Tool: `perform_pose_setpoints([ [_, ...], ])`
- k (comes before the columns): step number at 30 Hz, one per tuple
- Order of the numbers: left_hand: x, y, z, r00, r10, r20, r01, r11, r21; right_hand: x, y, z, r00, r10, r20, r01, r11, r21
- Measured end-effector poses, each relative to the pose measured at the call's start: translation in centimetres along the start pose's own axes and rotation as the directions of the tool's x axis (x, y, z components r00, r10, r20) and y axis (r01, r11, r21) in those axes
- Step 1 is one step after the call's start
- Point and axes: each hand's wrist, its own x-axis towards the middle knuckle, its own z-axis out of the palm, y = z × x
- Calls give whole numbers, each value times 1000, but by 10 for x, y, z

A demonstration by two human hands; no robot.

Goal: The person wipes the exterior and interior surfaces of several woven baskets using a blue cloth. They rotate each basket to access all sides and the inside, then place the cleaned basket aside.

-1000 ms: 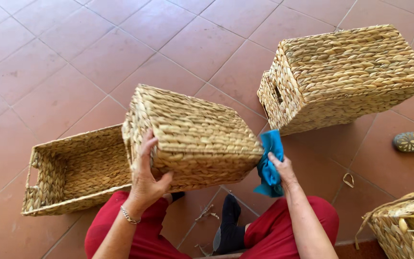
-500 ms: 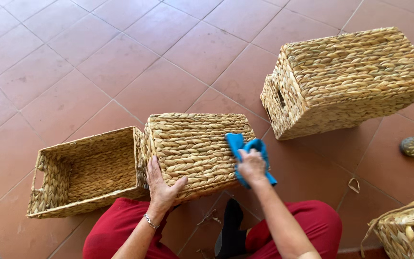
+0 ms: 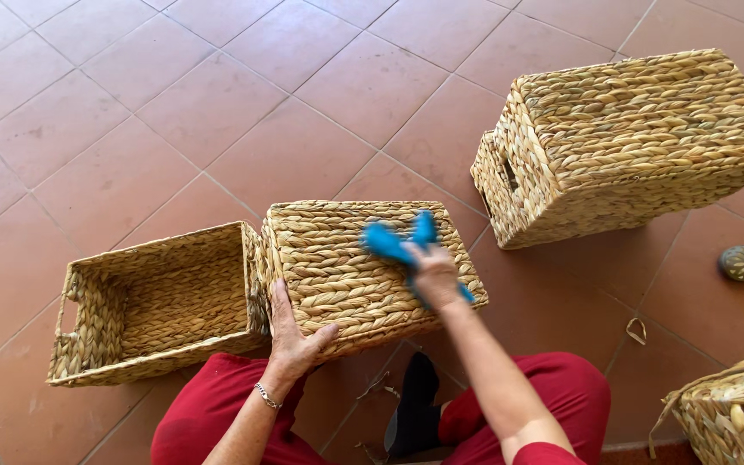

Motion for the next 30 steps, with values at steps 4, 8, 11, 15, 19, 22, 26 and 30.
perform_pose_setpoints([
  [4,0,9,2,1000,-13,0,13,999,32,-3,92,9,901,434,22,-423,887,-187],
  [8,3,21,1,1000,8,-10,-8,1000,22,25,18,24,939,319,132,-273,920,-280],
  [11,3,30,-3,1000,-23,1,23,1000,19,30,-92,23,984,-60,167,44,994,98],
  [15,-1,33,-9,992,-95,82,115,953,-279,28,-169,17,915,-393,85,389,919,60],
  [19,0,23,-8,997,-56,48,59,997,-46,48,-94,21,958,-274,84,277,960,-29],
  [22,-8,14,-5,998,-44,39,45,999,-29,49,17,25,963,214,165,-191,971,-145],
  [26,-1,11,4,1000,26,11,-26,1000,-9,35,101,31,874,485,35,-480,871,-106],
  [30,2,12,5,1000,19,3,-19,999,-27,28,25,32,948,301,100,-291,951,-107],
])
